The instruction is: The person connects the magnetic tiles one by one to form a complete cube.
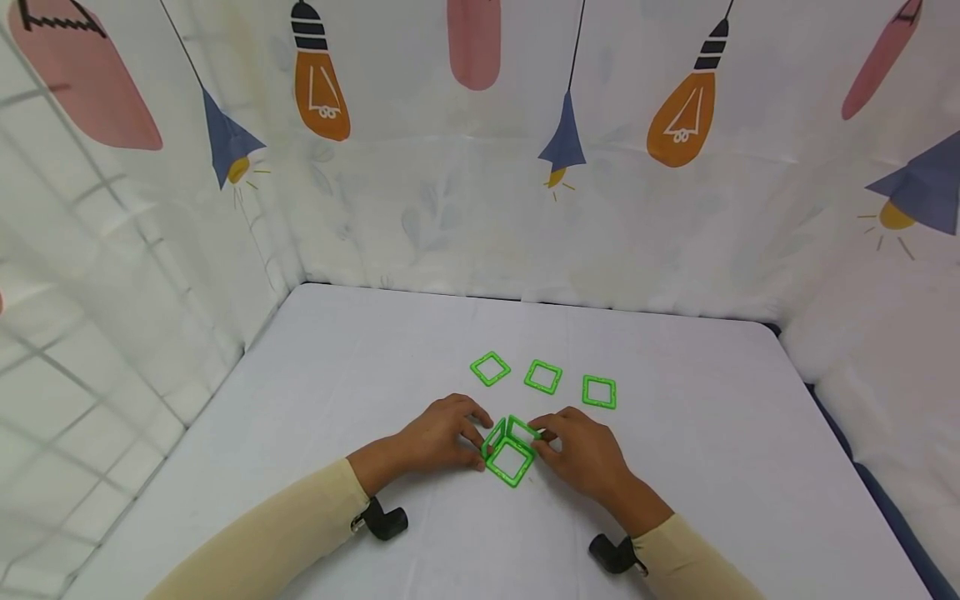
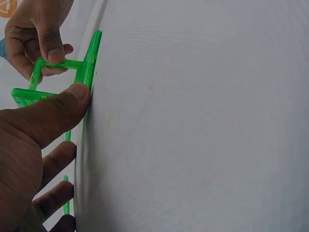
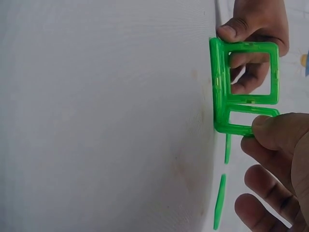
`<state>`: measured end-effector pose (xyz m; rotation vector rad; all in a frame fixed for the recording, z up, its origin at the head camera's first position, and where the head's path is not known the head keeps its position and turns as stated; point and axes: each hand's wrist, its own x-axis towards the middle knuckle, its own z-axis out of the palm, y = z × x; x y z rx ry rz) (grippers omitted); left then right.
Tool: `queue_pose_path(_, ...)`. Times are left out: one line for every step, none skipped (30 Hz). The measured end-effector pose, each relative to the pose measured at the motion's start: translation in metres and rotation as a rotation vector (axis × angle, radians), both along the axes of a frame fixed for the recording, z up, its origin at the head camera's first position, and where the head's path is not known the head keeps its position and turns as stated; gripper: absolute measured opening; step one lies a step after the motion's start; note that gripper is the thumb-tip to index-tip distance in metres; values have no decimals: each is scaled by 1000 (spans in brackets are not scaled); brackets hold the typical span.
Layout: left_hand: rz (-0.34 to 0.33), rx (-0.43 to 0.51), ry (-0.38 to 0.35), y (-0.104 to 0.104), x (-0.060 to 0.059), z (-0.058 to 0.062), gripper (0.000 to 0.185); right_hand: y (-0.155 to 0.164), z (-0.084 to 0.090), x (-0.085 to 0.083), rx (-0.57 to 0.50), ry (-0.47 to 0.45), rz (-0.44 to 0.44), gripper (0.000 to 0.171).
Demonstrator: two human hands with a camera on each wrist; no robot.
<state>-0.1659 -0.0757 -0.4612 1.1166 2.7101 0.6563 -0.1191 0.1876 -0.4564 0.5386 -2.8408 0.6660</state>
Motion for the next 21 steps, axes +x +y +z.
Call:
queue_pose_path(0, 1, 0, 0, 0, 0, 21, 0, 0, 0, -1, 1, 2, 31)
queue_pose_path(-1, 0, 0, 0, 0, 1, 21, 0, 0, 0, 0, 1, 5, 31)
queue_pose_path(-1, 1, 0, 0, 0, 1, 21, 0, 0, 0, 1, 1, 7, 31)
queue_pose_path(-1, 0, 1, 0, 0, 1, 21, -1, 0, 0, 2, 0, 8, 32)
queue_pose_path(-1, 0, 1, 0, 0, 1, 21, -1, 0, 0, 4, 0, 9, 32)
queue_pose_path(0, 0, 1, 0, 0, 0, 21, -1, 0, 0, 7, 0, 9, 32)
queue_pose_path(1, 0, 0, 0, 0, 0, 21, -1, 0, 0, 9, 0, 9, 32)
queue_pose_path(2, -1, 0, 0, 0, 0, 21, -1, 0, 0, 11, 0, 9, 32)
queue_pose_path(4, -2, -1, 0, 1, 0, 22, -2, 0, 1, 11, -1, 10, 31)
queue_pose_path(6, -3, -2, 1, 1, 0, 22, -2, 0, 1, 11, 0, 10, 31)
queue_pose_path(6, -4, -2, 1, 1, 0, 22, -1, 0, 1, 12, 1, 11, 31)
queue_pose_path(7, -4, -3, 1, 1, 1, 22, -1, 0, 1, 11, 2, 13, 31)
queue_pose_path(8, -5, -4, 1, 1, 1, 22, -1, 0, 2, 9, 2, 15, 30)
queue_pose_path(9, -5, -4, 1, 1, 1, 22, -1, 1, 2, 8, 4, 18, 30)
queue_pose_path(11, -5, -6, 1, 1, 0, 22, -1, 1, 2, 7, 5, 20, 30)
queue_pose_path(11, -4, -8, 1, 1, 0, 22, -1, 1, 2, 8, 4, 20, 30)
queue_pose_path(12, -1, -10, 1, 1, 0, 22, -1, 1, 2, 8, 4, 22, 30)
queue_pose_path(13, 1, -14, 1, 1, 0, 22, -1, 1, 2, 8, 3, 22, 30)
queue_pose_path(14, 3, -16, 1, 1, 0, 22, -1, 1, 2, 7, 0, 21, 30)
queue_pose_path(14, 5, -18, 0, 1, 0, 22, -1, 1, 2, 7, -2, 21, 30)
queue_pose_path(13, 7, -21, 0, 1, 0, 22, -1, 1, 2, 7, -4, 21, 30)
